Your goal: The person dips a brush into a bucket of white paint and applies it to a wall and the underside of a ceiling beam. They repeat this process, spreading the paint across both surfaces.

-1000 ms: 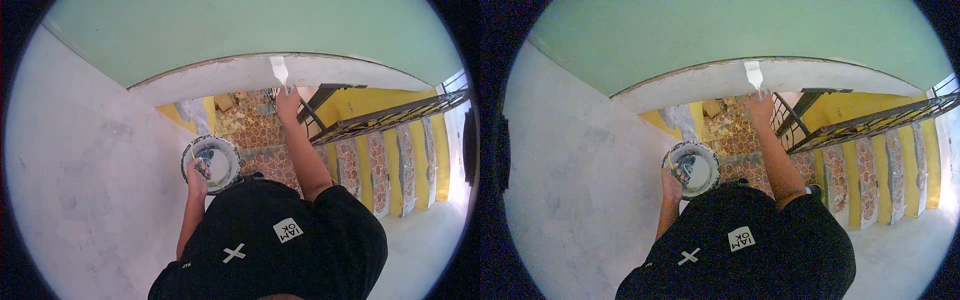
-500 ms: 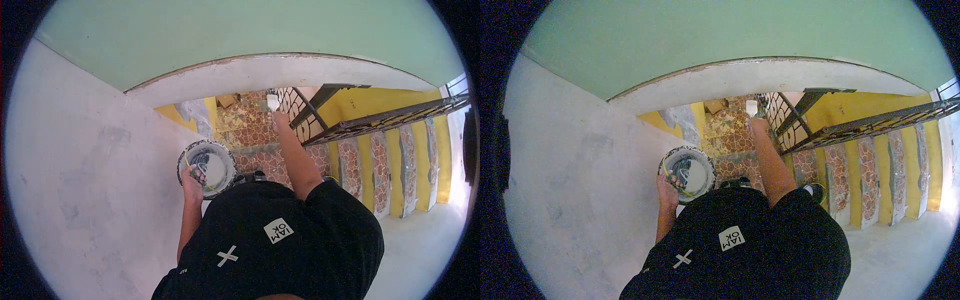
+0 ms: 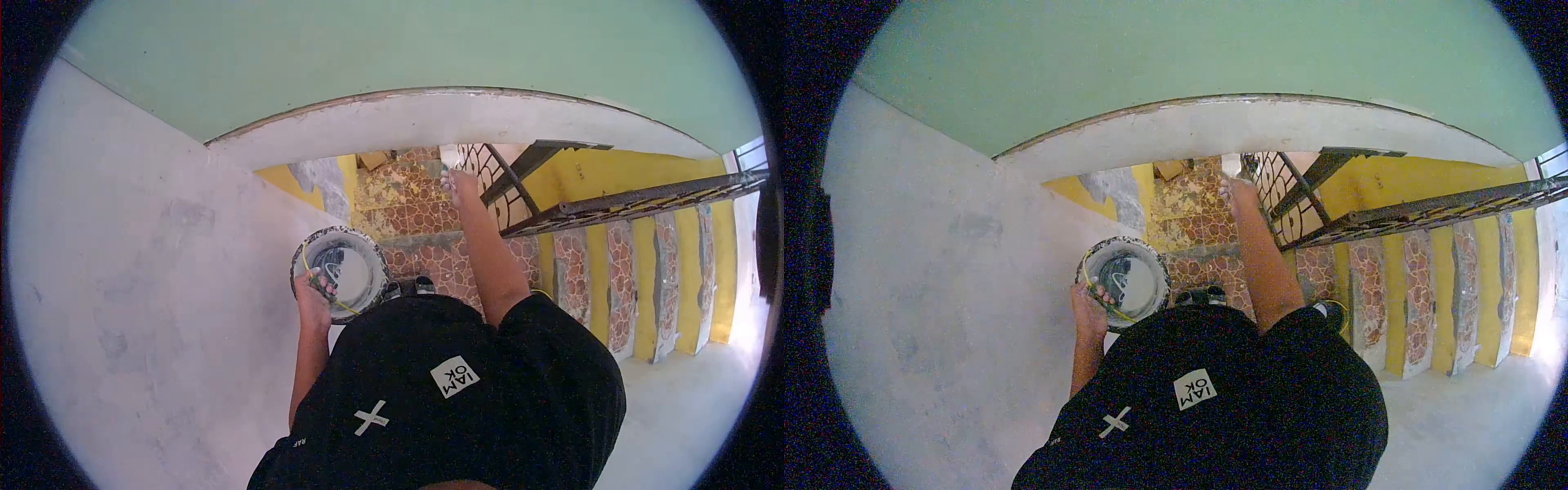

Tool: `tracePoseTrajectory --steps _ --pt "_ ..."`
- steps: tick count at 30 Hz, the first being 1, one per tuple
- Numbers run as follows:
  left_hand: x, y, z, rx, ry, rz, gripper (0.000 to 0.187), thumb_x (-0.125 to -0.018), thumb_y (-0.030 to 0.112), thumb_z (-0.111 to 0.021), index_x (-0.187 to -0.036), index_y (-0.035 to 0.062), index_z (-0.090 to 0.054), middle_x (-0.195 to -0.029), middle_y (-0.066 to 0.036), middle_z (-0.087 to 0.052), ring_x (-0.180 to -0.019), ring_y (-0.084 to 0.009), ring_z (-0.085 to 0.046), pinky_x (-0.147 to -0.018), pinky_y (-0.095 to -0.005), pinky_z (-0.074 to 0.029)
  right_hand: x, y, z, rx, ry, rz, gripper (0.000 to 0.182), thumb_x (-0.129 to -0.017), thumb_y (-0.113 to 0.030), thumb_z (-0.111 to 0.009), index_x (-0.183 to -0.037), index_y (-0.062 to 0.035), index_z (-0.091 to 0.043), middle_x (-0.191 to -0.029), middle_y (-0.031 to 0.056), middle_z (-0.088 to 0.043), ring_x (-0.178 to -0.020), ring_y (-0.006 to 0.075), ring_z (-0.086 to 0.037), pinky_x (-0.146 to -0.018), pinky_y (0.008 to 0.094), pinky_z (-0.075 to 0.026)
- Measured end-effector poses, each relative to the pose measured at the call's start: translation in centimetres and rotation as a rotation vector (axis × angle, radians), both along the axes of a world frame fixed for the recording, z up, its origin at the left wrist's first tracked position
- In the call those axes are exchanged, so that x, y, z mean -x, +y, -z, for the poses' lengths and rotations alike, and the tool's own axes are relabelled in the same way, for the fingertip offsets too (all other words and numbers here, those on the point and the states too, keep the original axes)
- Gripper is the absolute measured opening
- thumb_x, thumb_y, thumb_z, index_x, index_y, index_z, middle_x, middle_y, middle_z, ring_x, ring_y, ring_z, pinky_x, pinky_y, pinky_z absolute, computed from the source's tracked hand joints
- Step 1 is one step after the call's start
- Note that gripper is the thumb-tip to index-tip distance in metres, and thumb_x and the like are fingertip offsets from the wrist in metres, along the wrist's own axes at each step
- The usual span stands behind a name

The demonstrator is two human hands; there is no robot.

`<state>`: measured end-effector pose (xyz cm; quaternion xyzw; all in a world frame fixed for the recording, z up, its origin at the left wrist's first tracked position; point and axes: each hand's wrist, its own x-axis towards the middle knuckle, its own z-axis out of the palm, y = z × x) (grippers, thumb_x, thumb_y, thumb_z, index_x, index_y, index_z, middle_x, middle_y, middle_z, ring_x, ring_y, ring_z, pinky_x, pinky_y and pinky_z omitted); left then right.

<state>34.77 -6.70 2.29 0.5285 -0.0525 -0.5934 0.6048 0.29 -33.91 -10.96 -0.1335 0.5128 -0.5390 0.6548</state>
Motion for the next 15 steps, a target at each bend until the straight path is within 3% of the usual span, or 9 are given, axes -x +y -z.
tracePoseTrajectory --steps 5,12,15 --pt "0.3 -0.5 -0.5 -0.037 0.009 -0.013 0.03 -0.091 0.038 -0.051 -0.098 0.0092 -0.055 -0.07 -0.002 -0.045 -0.063 -0.0183 -0.045 -0.062 -0.0343 -0.042 0.1 -0.4 -3.3 0.061 0.112 0.019 0.016 -0.094 -0.011 -0.062 -0.095 0.0052 -0.063 -0.082 0.0099 -0.066 -0.059 0.0145 -0.057 -0.048 0.0256 -0.043" --pt "0.9 -0.6 -1.5 -0.041 -0.014 -0.031 0.022 -0.088 0.034 -0.055 -0.09 0.0115 -0.055 -0.067 -0.001 -0.044 -0.061 -0.018 -0.045 -0.061 -0.0338 -0.041 1.2 0.5 -7.0 0.233 0.07 0.0 0.013 -0.091 -0.01 -0.065 -0.096 0.0026 -0.062 -0.081 0.0082 -0.066 -0.064 0.0148 -0.059 -0.057 0.0269 -0.046" --pt "0.7 -0.5 -0.8 -0.046 -0.005 0.003 0.022 -0.089 0.034 -0.056 -0.088 0.0121 -0.055 -0.066 -0.001 -0.045 -0.06 -0.0177 -0.047 -0.061 -0.034 -0.041 1.5 0.1 -9.2 0.354 0.176 -0.019 0.011 -0.091 -0.01 -0.065 -0.096 -0.0013 -0.061 -0.083 0.007 -0.067 -0.067 0.0145 -0.059 -0.058 0.0268 -0.046"
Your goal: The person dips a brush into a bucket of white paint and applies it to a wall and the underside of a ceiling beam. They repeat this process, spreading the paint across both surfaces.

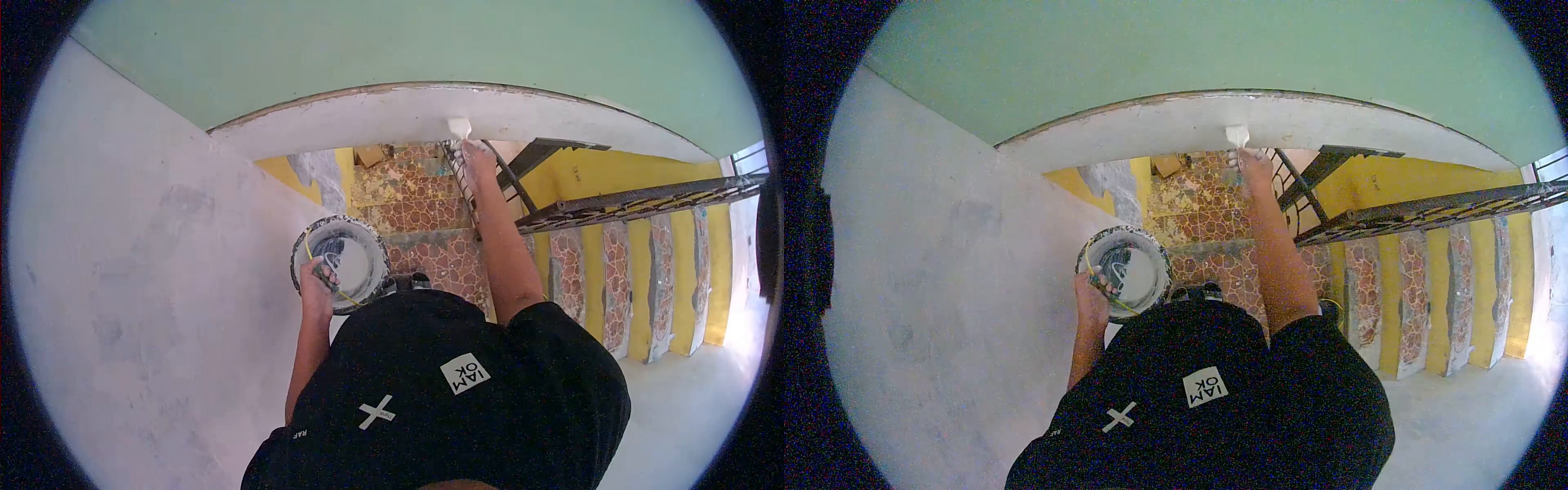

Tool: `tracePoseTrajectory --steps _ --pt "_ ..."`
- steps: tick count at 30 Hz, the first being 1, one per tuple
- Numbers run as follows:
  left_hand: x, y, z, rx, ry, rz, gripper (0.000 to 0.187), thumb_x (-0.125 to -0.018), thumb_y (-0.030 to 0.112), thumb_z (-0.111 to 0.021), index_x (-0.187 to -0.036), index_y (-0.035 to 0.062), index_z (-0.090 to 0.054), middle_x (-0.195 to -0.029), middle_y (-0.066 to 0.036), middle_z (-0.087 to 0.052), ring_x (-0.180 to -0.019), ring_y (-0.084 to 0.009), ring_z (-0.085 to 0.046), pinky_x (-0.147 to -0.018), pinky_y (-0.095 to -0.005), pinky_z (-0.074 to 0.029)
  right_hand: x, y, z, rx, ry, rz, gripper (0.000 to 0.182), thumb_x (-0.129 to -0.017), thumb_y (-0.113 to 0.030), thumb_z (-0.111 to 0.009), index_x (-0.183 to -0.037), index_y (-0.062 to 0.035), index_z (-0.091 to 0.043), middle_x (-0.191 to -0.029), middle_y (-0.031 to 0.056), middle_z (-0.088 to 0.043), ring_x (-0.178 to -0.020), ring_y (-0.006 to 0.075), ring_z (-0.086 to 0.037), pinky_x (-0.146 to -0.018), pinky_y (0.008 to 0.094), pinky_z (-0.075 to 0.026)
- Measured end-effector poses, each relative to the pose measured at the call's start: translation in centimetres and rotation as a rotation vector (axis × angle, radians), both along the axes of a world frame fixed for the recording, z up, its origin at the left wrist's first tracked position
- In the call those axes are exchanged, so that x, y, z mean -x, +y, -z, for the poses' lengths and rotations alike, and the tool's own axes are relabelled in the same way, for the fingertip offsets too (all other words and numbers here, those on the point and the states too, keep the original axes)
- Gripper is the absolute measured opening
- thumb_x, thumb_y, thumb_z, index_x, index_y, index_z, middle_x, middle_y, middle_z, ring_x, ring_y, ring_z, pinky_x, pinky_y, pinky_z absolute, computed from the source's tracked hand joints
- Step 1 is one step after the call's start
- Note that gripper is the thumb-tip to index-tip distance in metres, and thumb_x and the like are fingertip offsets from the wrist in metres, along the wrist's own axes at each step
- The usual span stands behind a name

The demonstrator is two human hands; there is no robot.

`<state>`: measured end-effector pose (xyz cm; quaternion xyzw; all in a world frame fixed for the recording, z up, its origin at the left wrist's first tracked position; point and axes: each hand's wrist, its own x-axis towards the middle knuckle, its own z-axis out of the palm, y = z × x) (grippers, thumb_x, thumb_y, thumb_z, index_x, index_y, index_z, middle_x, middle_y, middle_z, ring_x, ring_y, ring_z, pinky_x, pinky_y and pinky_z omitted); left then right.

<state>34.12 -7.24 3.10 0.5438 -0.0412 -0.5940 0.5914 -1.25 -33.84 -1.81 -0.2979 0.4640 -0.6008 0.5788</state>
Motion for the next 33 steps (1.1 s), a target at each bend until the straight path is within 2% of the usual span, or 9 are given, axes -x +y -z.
tracePoseTrajectory --steps 4,9,16,19,22,27,29,31,33 --pt "-0.1 0.2 0.3 0.015 -0.041 0.013 0.023 -0.089 0.035 -0.057 -0.088 0.0118 -0.054 -0.067 -0.001 -0.046 -0.06 -0.0174 -0.048 -0.062 -0.0338 -0.042 -1.1 1.4 -5.3 -0.041 -0.04 0.107 0.011 -0.091 -0.01 -0.065 -0.095 -0.0021 -0.06 -0.083 0.0079 -0.066 -0.068 0.0145 -0.059 -0.06 0.0267 -0.045" --pt "-0.4 0.3 0.3 0.025 -0.05 0.036 0.023 -0.089 0.034 -0.058 -0.086 0.0119 -0.053 -0.066 0.0 -0.046 -0.06 -0.0164 -0.048 -0.061 -0.0327 -0.043 -1.0 1.6 -8.1 0.113 -0.101 0.091 0.013 -0.092 -0.008 -0.063 -0.099 0.0013 -0.058 -0.084 0.012 -0.067 -0.066 0.0162 -0.059 -0.058 0.0269 -0.047" --pt "-0.6 0.3 -0.3 0.002 -0.041 0.044 0.022 -0.089 0.033 -0.058 -0.083 0.0124 -0.051 -0.065 0.0 -0.045 -0.059 -0.0168 -0.048 -0.061 -0.0328 -0.043 -1.1 5.5 -10.7 0.121 -0.095 0.104 0.012 -0.095 -0.01 -0.058 -0.102 -0.0006 -0.057 -0.088 0.0109 -0.069 -0.065 0.0149 -0.06 -0.057 0.0256 -0.046" --pt "-0.7 0.4 -0.1 0.0 -0.03 0.056 0.022 -0.088 0.032 -0.058 -0.082 0.013 -0.05 -0.064 0.0 -0.044 -0.058 -0.017 -0.047 -0.061 -0.033 -0.043 -1.3 6.5 -8.2 0.116 0.057 0.23 0.011 -0.095 -0.012 -0.06 -0.102 -0.0035 -0.058 -0.086 0.0072 -0.066 -0.065 0.0115 -0.057 -0.055 0.0237 -0.043" --pt "-0.3 0.3 -0.9 -0.001 -0.046 0.038 0.022 -0.088 0.032 -0.058 -0.081 0.0134 -0.05 -0.064 0.0 -0.044 -0.058 -0.0172 -0.047 -0.06 -0.0331 -0.042 -0.5 6.1 -5.9 0.059 0.115 0.195 0.009 -0.096 -0.013 -0.058 -0.099 -0.0045 -0.057 -0.081 0.0049 -0.064 -0.059 0.0082 -0.053 -0.049 0.0215 -0.038" --pt "-0.4 0.2 -0.7 -0.007 -0.045 0.046 0.022 -0.087 0.032 -0.059 -0.081 0.0132 -0.05 -0.064 0.0 -0.044 -0.058 -0.0172 -0.047 -0.06 -0.0329 -0.042 -0.7 3.6 -5.0 0.139 -0.022 0.239 0.008 -0.095 -0.011 -0.059 -0.095 -0.0035 -0.058 -0.074 0.0018 -0.062 -0.054 0.0076 -0.049 -0.048 0.0238 -0.036" --pt "-0.1 0.3 -0.9 -0.002 -0.053 0.049 0.022 -0.087 0.032 -0.059 -0.081 0.0132 -0.05 -0.064 0.0 -0.043 -0.058 -0.017 -0.047 -0.06 -0.0327 -0.042 -0.4 0.4 -1.2 0.205 0.0 0.289 0.01 -0.094 -0.013 -0.06 -0.092 -0.003 -0.058 -0.074 0.0024 -0.062 -0.053 0.0086 -0.049 -0.049 0.0259 -0.037" --pt "-0.1 0.3 -0.9 0.001 -0.058 0.053 0.023 -0.087 0.033 -0.059 -0.081 0.0132 -0.05 -0.064 0.0 -0.043 -0.059 -0.0168 -0.047 -0.06 -0.0325 -0.042 0.4 -2.7 4.2 0.188 0.393 0.434 0.013 -0.09 -0.014 -0.064 -0.087 -0.0017 -0.059 -0.072 0.0045 -0.062 -0.055 0.0125 -0.052 -0.052 0.0322 -0.042" --pt "0.0 0.4 -0.6 -0.016 -0.068 0.048 0.023 -0.086 0.033 -0.06 -0.081 0.0132 -0.05 -0.065 0.0 -0.043 -0.059 -0.0165 -0.047 -0.06 -0.0326 -0.042 1.1 -2.9 6.6 0.112 0.473 0.383 0.016 -0.088 -0.015 -0.065 -0.086 -0.0008 -0.059 -0.074 0.0072 -0.063 -0.059 0.017 -0.056 -0.056 0.0355 -0.045"
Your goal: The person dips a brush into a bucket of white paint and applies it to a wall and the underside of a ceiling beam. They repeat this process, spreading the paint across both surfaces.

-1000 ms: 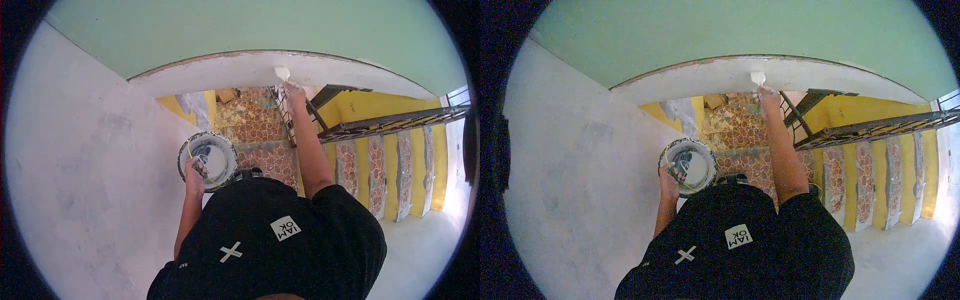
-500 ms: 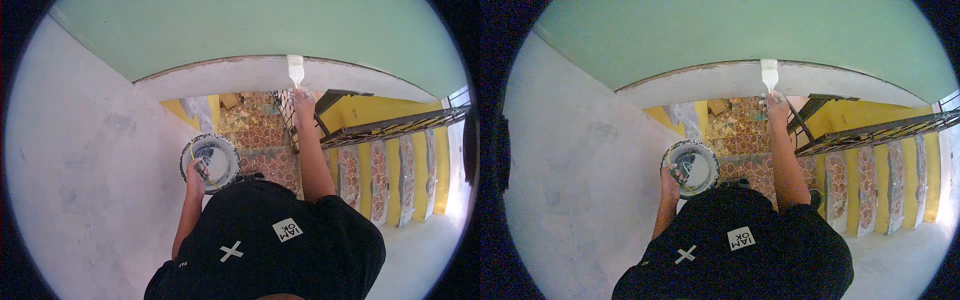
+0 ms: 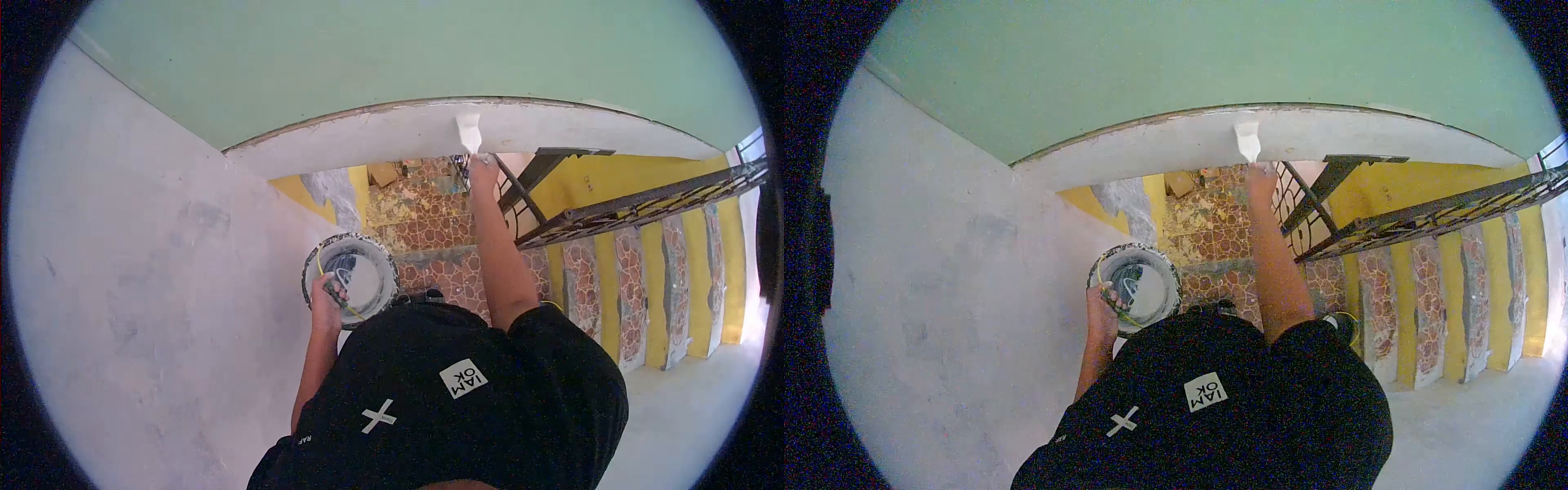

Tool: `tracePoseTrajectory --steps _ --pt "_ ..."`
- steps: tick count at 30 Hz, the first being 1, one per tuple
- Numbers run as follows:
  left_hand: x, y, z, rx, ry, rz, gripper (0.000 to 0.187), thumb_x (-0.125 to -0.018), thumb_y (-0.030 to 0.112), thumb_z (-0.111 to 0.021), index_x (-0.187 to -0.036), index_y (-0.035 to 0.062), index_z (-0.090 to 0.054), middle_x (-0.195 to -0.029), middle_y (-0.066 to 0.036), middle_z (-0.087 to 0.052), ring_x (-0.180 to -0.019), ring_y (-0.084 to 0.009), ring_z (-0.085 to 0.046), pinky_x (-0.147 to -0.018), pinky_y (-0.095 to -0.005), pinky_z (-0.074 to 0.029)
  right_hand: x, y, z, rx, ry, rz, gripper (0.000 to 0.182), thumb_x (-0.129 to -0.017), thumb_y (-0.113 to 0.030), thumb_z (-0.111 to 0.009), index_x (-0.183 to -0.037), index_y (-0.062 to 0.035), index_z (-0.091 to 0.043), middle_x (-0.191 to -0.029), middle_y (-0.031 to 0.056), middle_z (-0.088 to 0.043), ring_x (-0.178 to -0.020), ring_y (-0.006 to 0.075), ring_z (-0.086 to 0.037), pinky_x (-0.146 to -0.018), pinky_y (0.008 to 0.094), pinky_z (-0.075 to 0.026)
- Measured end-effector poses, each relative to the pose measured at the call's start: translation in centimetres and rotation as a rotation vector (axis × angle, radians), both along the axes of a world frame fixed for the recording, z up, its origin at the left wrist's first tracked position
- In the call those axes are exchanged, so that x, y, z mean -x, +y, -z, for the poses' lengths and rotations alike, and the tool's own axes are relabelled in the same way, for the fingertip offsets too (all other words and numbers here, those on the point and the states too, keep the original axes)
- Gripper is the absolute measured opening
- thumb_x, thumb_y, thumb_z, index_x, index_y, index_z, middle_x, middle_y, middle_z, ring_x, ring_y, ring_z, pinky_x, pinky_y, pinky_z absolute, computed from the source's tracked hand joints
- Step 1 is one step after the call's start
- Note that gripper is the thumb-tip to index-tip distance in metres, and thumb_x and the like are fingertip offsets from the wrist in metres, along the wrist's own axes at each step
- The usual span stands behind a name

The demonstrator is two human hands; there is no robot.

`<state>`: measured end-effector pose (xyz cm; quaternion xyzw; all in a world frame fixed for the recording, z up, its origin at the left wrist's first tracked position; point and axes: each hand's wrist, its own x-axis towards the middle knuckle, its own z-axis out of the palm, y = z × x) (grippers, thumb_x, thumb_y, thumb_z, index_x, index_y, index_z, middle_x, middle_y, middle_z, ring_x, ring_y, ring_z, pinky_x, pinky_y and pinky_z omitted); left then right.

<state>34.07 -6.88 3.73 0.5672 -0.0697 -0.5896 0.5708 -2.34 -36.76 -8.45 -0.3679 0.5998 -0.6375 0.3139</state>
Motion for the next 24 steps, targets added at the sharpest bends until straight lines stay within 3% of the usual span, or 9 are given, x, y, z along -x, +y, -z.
tracePoseTrajectory --steps 2,4,5,8,9,14,18,22,24 --pt "-0.1 0.3 0.0 0.005 0.013 -0.019 0.023 -0.086 0.033 -0.06 -0.08 0.0132 -0.05 -0.065 0.0 -0.044 -0.059 -0.0166 -0.047 -0.06 -0.0327 -0.042 -0.4 0.6 1.0 -0.102 0.067 -0.038 0.019 -0.085 -0.017 -0.066 -0.084 0.0001 -0.059 -0.075 0.0098 -0.065 -0.063 0.0215 -0.06 -0.061 0.0388 -0.048" --pt "-0.1 0.3 0.2 0.009 0.024 -0.035 0.023 -0.086 0.033 -0.06 -0.079 0.0133 -0.05 -0.065 0.0 -0.044 -0.06 -0.0167 -0.047 -0.06 -0.0328 -0.042 -0.9 2.4 1.3 -0.262 0.269 0.087 0.024 -0.082 -0.021 -0.066 -0.086 0.0016 -0.061 -0.08 0.0155 -0.067 -0.074 0.0279 -0.065 -0.069 0.0415 -0.05" --pt "0.0 0.2 0.4 0.004 0.025 -0.037 0.024 -0.086 0.033 -0.06 -0.078 0.0133 -0.05 -0.065 0.0 -0.043 -0.06 -0.0168 -0.047 -0.06 -0.0329 -0.041 -0.7 2.6 1.7 -0.441 0.249 0.027 0.031 -0.081 -0.024 -0.066 -0.091 0.0052 -0.063 -0.085 0.0185 -0.068 -0.08 0.0334 -0.067 -0.075 0.0448 -0.051" --pt "0.2 0.3 0.6 0.017 0.028 -0.04 0.023 -0.086 0.032 -0.06 -0.078 0.0133 -0.05 -0.065 0.0 -0.043 -0.06 -0.0169 -0.047 -0.06 -0.0329 -0.041 -2.0 3.5 3.2 -0.616 0.222 0.159 0.027 -0.076 -0.016 -0.06 -0.081 0.0096 -0.061 -0.075 0.0215 -0.067 -0.068 0.0344 -0.065 -0.065 0.0452 -0.049" --pt "0.1 0.4 0.5 0.033 0.034 -0.042 0.023 -0.086 0.032 -0.06 -0.078 0.0133 -0.05 -0.065 0.0 -0.043 -0.06 -0.0169 -0.046 -0.06 -0.0327 -0.041 -1.1 2.4 7.9 -0.567 0.187 0.081 0.03 -0.076 -0.015 -0.061 -0.085 0.0133 -0.06 -0.078 0.0235 -0.067 -0.071 0.036 -0.066 -0.066 0.0452 -0.049" --pt "0.3 0.6 0.1 0.016 0.003 -0.042 0.022 -0.087 0.031 -0.06 -0.079 0.0124 -0.051 -0.065 0.0 -0.044 -0.06 -0.0169 -0.047 -0.061 -0.0331 -0.041 -3.8 1.7 7.6 -0.607 0.107 0.113 0.032 -0.076 -0.016 -0.061 -0.086 0.0148 -0.061 -0.08 0.0231 -0.067 -0.077 0.0362 -0.067 -0.067 0.0445 -0.049" --pt "0.3 0.6 0.2 0.019 -0.014 -0.057 0.021 -0.089 0.031 -0.058 -0.083 0.012 -0.052 -0.065 0.0 -0.045 -0.06 -0.0166 -0.048 -0.061 -0.0328 -0.042 -5.3 2.7 2.1 -0.544 0.029 0.075 0.032 -0.076 -0.017 -0.06 -0.088 0.0125 -0.063 -0.08 0.0227 -0.068 -0.078 0.0375 -0.067 -0.069 0.0454 -0.049" --pt "0.8 0.7 0.3 0.069 -0.005 -0.056 0.019 -0.089 0.031 -0.057 -0.087 0.0125 -0.053 -0.065 0.0 -0.046 -0.06 -0.016 -0.048 -0.061 -0.0321 -0.042 -5.4 2.6 -0.9 -0.573 0.176 0.0 0.035 -0.077 -0.017 -0.061 -0.095 0.0123 -0.063 -0.087 0.0245 -0.068 -0.081 0.037 -0.067 -0.071 0.045 -0.049" --pt "0.6 0.6 0.4 0.019 -0.024 -0.057 0.021 -0.089 0.032 -0.057 -0.085 0.0126 -0.053 -0.065 0.0 -0.047 -0.06 -0.0156 -0.049 -0.06 -0.0319 -0.043 -6.0 3.4 -2.3 -0.559 0.076 -0.028 0.03 -0.078 -0.015 -0.06 -0.093 0.0106 -0.063 -0.087 0.0238 -0.067 -0.081 0.0347 -0.067 -0.071 0.0444 -0.05"
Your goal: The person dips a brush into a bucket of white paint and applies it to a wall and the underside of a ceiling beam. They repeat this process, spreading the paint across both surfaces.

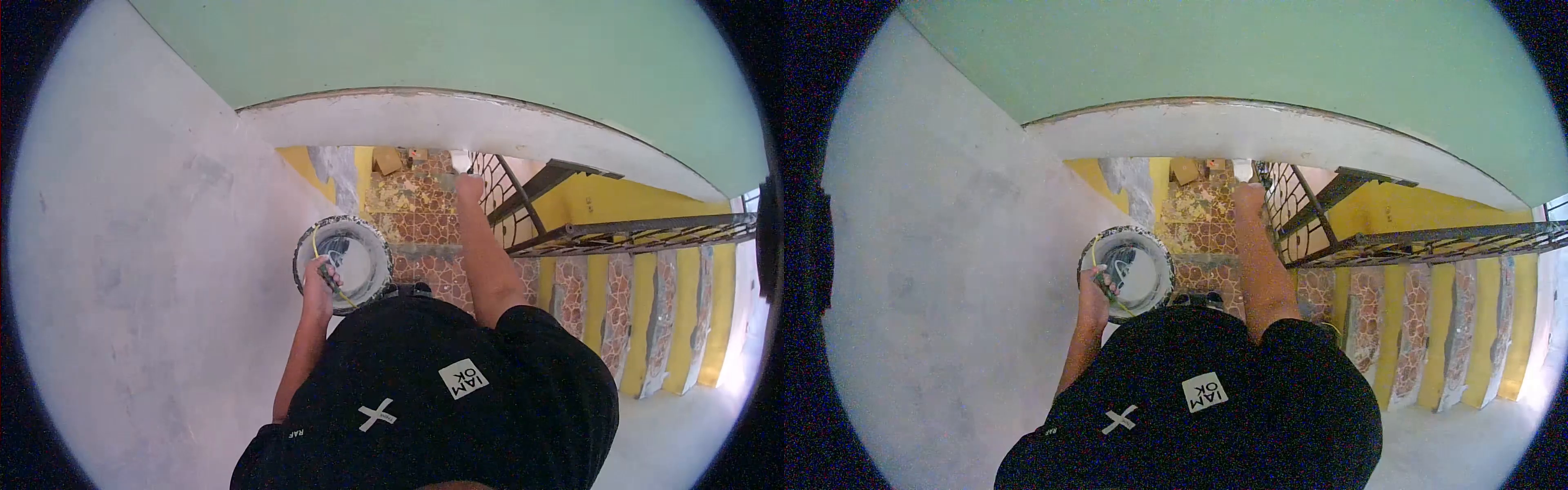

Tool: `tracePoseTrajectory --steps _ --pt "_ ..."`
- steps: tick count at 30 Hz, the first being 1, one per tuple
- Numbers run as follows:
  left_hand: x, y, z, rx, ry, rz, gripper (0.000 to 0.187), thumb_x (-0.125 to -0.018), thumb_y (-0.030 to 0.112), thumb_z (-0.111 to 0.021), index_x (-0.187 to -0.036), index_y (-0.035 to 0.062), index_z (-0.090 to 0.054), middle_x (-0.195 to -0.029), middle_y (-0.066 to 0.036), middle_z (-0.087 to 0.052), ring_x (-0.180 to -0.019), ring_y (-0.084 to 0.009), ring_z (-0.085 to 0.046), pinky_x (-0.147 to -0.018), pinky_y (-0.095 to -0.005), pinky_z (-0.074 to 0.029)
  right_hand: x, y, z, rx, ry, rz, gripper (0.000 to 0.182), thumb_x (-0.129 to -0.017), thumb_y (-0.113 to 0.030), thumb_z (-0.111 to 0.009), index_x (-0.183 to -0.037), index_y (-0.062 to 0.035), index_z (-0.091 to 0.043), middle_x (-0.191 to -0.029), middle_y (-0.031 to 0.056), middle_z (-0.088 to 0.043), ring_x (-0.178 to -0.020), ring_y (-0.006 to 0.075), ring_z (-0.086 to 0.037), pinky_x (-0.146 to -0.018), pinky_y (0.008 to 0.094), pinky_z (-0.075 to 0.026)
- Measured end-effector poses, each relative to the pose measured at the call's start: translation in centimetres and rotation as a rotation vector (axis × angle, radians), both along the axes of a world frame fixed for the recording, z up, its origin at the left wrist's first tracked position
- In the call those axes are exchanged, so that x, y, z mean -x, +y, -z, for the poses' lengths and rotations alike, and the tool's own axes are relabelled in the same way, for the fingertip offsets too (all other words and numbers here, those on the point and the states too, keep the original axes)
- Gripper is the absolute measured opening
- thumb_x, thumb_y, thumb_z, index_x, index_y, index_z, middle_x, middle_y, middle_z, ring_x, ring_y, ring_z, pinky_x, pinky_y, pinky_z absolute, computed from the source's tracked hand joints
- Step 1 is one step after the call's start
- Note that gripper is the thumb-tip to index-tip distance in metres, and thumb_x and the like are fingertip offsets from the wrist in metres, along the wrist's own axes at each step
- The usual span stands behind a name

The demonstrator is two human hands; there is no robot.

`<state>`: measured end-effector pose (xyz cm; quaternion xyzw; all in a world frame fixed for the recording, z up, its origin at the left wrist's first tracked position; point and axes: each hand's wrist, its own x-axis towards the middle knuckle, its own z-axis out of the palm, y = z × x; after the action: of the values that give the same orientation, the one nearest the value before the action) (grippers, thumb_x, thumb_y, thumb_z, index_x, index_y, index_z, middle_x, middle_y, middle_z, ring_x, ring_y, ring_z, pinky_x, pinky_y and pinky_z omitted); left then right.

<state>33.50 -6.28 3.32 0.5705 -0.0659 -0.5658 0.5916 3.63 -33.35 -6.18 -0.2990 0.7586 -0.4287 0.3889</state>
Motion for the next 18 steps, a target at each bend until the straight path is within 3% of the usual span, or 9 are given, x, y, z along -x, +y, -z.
tracePoseTrajectory --steps 1,5,7,11,13,14,16,18 --pt "-0.1 0.1 0.1 0.006 0.012 -0.001 0.021 -0.089 0.032 -0.057 -0.085 0.0124 -0.052 -0.065 0.001 -0.047 -0.06 -0.0154 -0.049 -0.06 -0.0325 -0.043 0.8 -2.1 4.7 -0.001 0.06 0.01 0.021 -0.079 -0.012 -0.06 -0.087 0.0067 -0.064 -0.083 0.0213 -0.067 -0.075 0.0334 -0.066 -0.069 0.0435 -0.05" --pt "-0.4 -0.1 0.1 0.009 0.035 0.002 0.021 -0.089 0.032 -0.057 -0.088 0.0119 -0.052 -0.065 0.0 -0.046 -0.06 -0.0155 -0.049 -0.06 -0.0331 -0.044 0.6 -2.2 4.3 0.185 0.182 0.076 0.014 -0.079 -0.011 -0.06 -0.08 0.0027 -0.063 -0.073 0.0156 -0.064 -0.067 0.0272 -0.063 -0.064 0.0403 -0.049" --pt "-0.9 0.0 1.0 0.011 0.066 0.018 0.021 -0.089 0.032 -0.058 -0.091 0.0118 -0.052 -0.066 0.0 -0.046 -0.06 -0.0157 -0.049 -0.06 -0.0335 -0.044 0.9 -2.6 4.0 0.279 0.055 0.023 0.014 -0.08 -0.013 -0.063 -0.08 0.0012 -0.063 -0.071 0.0107 -0.063 -0.064 0.0188 -0.058 -0.06 0.0356 -0.046" --pt "-0.4 0.1 0.3 0.058 0.057 0.006 0.021 -0.089 0.032 -0.058 -0.091 0.0116 -0.053 -0.067 -0.001 -0.046 -0.06 -0.0161 -0.049 -0.061 -0.0327 -0.044 0.1 -1.4 -1.2 0.353 0.103 0.081 0.017 -0.081 -0.015 -0.066 -0.074 -0.0003 -0.06 -0.066 0.0058 -0.058 -0.063 0.0127 -0.053 -0.057 0.0331 -0.044" --pt "-0.4 0.3 0.2 0.059 0.087 0.031 0.022 -0.089 0.032 -0.058 -0.093 0.0109 -0.054 -0.068 -0.001 -0.046 -0.06 -0.0163 -0.049 -0.061 -0.0319 -0.043 0.0 -1.4 -2.8 0.417 0.043 0.06 0.023 -0.078 -0.018 -0.066 -0.081 0.004 -0.063 -0.07 0.012 -0.065 -0.065 0.0206 -0.061 -0.063 0.0392 -0.049" --pt "-0.5 0.1 0.1 0.06 0.087 0.038 0.022 -0.089 0.032 -0.058 -0.093 0.0109 -0.054 -0.068 -0.001 -0.046 -0.06 -0.0163 -0.049 -0.061 -0.0319 -0.043 0.0 -1.6 -3.8 0.418 0.044 0.066 0.023 -0.078 -0.018 -0.066 -0.081 0.004 -0.063 -0.07 0.012 -0.065 -0.065 0.0206 -0.061 -0.063 0.0392 -0.049" --pt "-0.9 0.3 0.7 0.051 0.069 0.054 0.024 -0.087 0.035 -0.057 -0.092 0.0126 -0.05 -0.071 -0.001 -0.044 -0.065 -0.0176 -0.047 -0.063 -0.0333 -0.042 -0.1 -1.4 -5.2 0.577 -0.061 0.036 0.018 -0.084 -0.012 -0.065 -0.074 -0.0022 -0.053 -0.066 0.0019 -0.055 -0.061 0.0116 -0.051 -0.055 0.0298 -0.041" --pt "-1.6 -0.2 1.9 0.038 0.084 0.082 0.023 -0.087 0.034 -0.057 -0.091 0.0124 -0.05 -0.07 0.0 -0.044 -0.064 -0.0174 -0.046 -0.063 -0.0333 -0.042 -0.3 -2.1 -6.0 0.598 -0.018 0.023 0.017 -0.085 -0.011 -0.065 -0.077 -0.002 -0.053 -0.067 0.0022 -0.056 -0.061 0.0109 -0.051 -0.054 0.029 -0.04"
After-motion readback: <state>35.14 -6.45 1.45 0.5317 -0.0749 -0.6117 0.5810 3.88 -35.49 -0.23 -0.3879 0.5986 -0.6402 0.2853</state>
